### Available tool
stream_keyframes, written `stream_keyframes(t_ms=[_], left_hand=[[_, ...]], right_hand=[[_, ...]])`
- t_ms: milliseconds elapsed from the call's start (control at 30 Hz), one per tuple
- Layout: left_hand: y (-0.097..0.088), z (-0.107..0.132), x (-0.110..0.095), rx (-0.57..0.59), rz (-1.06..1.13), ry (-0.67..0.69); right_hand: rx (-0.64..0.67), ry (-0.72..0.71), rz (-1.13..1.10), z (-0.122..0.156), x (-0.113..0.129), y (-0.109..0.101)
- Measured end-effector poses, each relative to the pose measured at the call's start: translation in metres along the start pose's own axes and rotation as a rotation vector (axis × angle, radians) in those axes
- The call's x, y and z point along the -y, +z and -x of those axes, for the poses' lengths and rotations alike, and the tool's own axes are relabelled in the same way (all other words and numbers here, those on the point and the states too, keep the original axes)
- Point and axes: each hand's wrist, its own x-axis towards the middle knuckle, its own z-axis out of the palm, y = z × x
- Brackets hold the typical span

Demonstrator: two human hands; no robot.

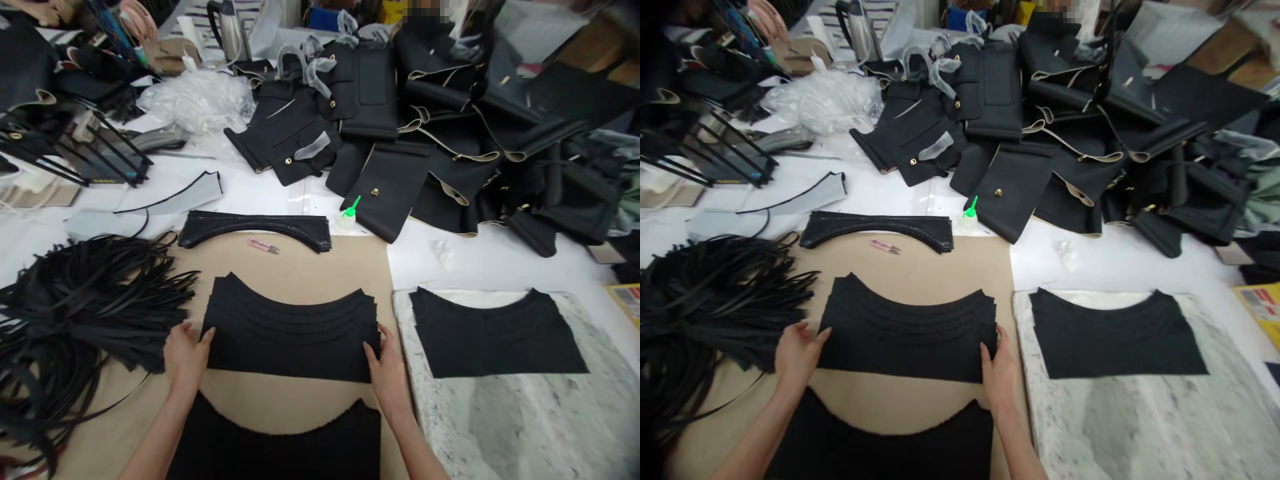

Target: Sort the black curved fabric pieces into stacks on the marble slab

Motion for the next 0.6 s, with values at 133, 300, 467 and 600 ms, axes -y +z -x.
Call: stream_keyframes(t_ms=[133, 300, 467, 600], left_hand=[[-0.012, 0.017, -0.023, -0.088, 0.012, 0.171], [-0.003, 0.037, -0.013, -0.033, 0.084, 0.497], [0.004, 0.051, 0.008, 0.003, 0.128, 0.481], [0.002, 0.048, 0.013, -0.023, 0.157, 0.408]], right_hand=[[0.02, 0.051, 0.027, 0.0, -0.007, -0.001], [0.047, 0.078, 0.125, -0.006, -0.022, 0.013], [0.065, 0.09, 0.153, -0.007, -0.021, 0.012], [0.049, 0.052, 0.139, -0.008, -0.02, 0.013]])
